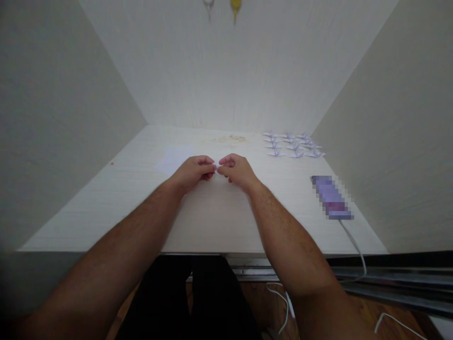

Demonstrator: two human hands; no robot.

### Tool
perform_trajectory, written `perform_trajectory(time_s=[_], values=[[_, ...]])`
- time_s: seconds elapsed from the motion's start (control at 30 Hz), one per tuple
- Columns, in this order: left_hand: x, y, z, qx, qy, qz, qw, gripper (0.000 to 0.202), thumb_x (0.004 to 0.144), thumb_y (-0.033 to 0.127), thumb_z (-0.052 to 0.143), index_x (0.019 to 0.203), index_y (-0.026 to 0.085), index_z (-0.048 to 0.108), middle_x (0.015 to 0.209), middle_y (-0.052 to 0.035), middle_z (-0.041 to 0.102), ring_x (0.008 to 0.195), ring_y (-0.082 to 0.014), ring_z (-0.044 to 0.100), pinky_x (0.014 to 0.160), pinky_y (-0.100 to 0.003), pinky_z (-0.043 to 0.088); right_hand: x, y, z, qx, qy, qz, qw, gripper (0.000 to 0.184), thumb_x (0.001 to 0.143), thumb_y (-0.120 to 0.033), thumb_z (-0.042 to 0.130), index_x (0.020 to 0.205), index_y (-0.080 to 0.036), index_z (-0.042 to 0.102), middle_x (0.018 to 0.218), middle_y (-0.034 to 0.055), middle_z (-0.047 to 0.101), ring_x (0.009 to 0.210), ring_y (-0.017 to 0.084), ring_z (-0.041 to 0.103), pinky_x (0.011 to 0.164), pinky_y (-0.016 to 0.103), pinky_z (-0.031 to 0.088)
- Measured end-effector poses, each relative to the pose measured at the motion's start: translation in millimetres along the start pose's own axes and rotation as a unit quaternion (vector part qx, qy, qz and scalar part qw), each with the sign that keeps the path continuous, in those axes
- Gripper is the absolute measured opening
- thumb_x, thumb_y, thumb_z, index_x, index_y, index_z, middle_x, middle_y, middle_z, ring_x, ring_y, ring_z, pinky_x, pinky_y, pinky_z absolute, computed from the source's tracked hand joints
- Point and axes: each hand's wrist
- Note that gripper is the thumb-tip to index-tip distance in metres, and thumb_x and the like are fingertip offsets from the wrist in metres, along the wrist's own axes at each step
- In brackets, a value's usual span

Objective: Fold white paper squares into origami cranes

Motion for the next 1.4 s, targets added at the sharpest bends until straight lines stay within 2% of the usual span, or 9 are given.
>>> perform_trajectory(time_s=[0.07, 0.2, 0.33, 0.53, 0.63, 0.83, 0.97, 1.2, 1.4], values=[[-0.2, 2.5, 3.3, -0.079, 0.040, 0.000, 0.996, 0.022, 0.061, 0.022, 0.074, 0.073, 0.017, 0.056, 0.059, 0.0000, 0.061, 0.051, -0.0092, 0.055, 0.051, -0.022, 0.042, -0.7, -1.4, 1.4, -0.030, 0.016, -0.007, 0.999, 0.024, 0.063, -0.031, 0.075, 0.080, -0.018, 0.063, 0.062, -0.0018, 0.062, 0.048, 0.009, 0.050, 0.041, 0.021, 0.037], [-1.9, 5.7, 9.0, -0.138, 0.040, 0.018, 0.990, 0.031, 0.061, 0.025, 0.075, 0.081, 0.017, 0.053, 0.065, -0.0002, 0.064, 0.059, -0.0103, 0.061, 0.059, -0.023, 0.048, -2.9, -5.6, 5.9, -0.061, 0.067, -0.090, 0.992, 0.018, 0.068, -0.034, 0.071, 0.070, -0.018, 0.063, 0.062, -0.0011, 0.064, 0.052, 0.011, 0.054, 0.050, 0.024, 0.042], [-2.3, 4.1, 9.3, -0.101, 0.021, 0.035, 0.994, 0.030, 0.062, 0.028, 0.077, 0.078, 0.015, 0.055, 0.069, -0.0016, 0.065, 0.065, -0.0123, 0.063, 0.062, -0.026, 0.050, -4.9, -7.9, 9.6, -0.072, 0.141, -0.150, 0.976, 0.011, 0.072, -0.029, 0.066, 0.074, -0.018, 0.066, 0.067, 0.0001, 0.067, 0.058, 0.012, 0.057, 0.056, 0.024, 0.044], [2.0, -2.9, 2.3, -0.002, 0.062, 0.152, 0.986, 0.028, 0.060, 0.025, 0.080, 0.079, 0.014, 0.063, 0.070, -0.0004, 0.065, 0.062, -0.0104, 0.059, 0.062, -0.024, 0.048, -5.2, -6.9, 11.1, -0.096, 0.143, -0.180, 0.969, 0.011, 0.073, -0.026, 0.065, 0.076, -0.017, 0.069, 0.064, -0.0013, 0.064, 0.058, 0.011, 0.055, 0.056, 0.023, 0.042], [3.4, -5.9, 1.7, 0.020, 0.079, 0.166, 0.983, 0.024, 0.061, 0.027, 0.081, 0.074, 0.014, 0.065, 0.066, -0.0007, 0.065, 0.061, -0.0107, 0.059, 0.062, -0.024, 0.047, -5.0, -6.5, 11.6, -0.093, 0.147, -0.181, 0.968, 0.012, 0.072, -0.027, 0.067, 0.078, -0.017, 0.070, 0.066, -0.0008, 0.067, 0.059, 0.011, 0.056, 0.058, 0.023, 0.043], [1.6, -5.7, 8.0, -0.112, 0.070, 0.102, 0.986, 0.025, 0.060, 0.026, 0.082, 0.072, 0.014, 0.064, 0.062, 0.0003, 0.064, 0.057, -0.0099, 0.057, 0.059, -0.024, 0.047, -6.2, -8.7, 13.7, -0.055, 0.144, -0.175, 0.972, 0.014, 0.072, -0.031, 0.070, 0.078, -0.017, 0.070, 0.071, 0.0007, 0.070, 0.062, 0.012, 0.059, 0.060, 0.025, 0.047], [-1.9, -1.2, 6.5, -0.200, 0.005, 0.028, 0.979, 0.022, 0.062, 0.022, 0.081, 0.075, 0.013, 0.065, 0.070, 0.0001, 0.064, 0.059, -0.0081, 0.058, 0.060, -0.022, 0.047, -6.7, -10.3, 14.3, -0.039, 0.129, -0.179, 0.975, 0.012, 0.074, -0.028, 0.067, 0.080, -0.018, 0.070, 0.075, 0.0010, 0.071, 0.062, 0.012, 0.060, 0.062, 0.026, 0.049], [-5.3, 0.7, 3.4, -0.226, -0.079, -0.019, 0.971, 0.021, 0.065, 0.021, 0.077, 0.080, 0.013, 0.064, 0.074, -0.0004, 0.062, 0.065, -0.0095, 0.058, 0.057, -0.023, 0.049, -5.1, -9.7, 14.0, 0.012, 0.151, -0.202, 0.968, 0.021, 0.071, -0.021, 0.066, 0.092, -0.019, 0.063, 0.078, -0.0003, 0.066, 0.069, 0.012, 0.061, 0.060, 0.024, 0.049], [-5.4, 1.5, 4.1, -0.219, -0.073, -0.030, 0.973, 0.021, 0.064, 0.022, 0.077, 0.076, 0.013, 0.062, 0.070, 0.0000, 0.062, 0.060, -0.0087, 0.056, 0.053, -0.021, 0.047, -7.2, -12.7, 11.6, -0.015, 0.123, -0.215, 0.969, 0.014, 0.071, -0.023, 0.066, 0.082, -0.019, 0.059, 0.072, -0.0019, 0.061, 0.061, 0.010, 0.056, 0.052, 0.021, 0.043]])
Point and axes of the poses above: each hand's wrist, its own x-axis towards the middle knuckle, its own z-axis out of the palm, y = z × x
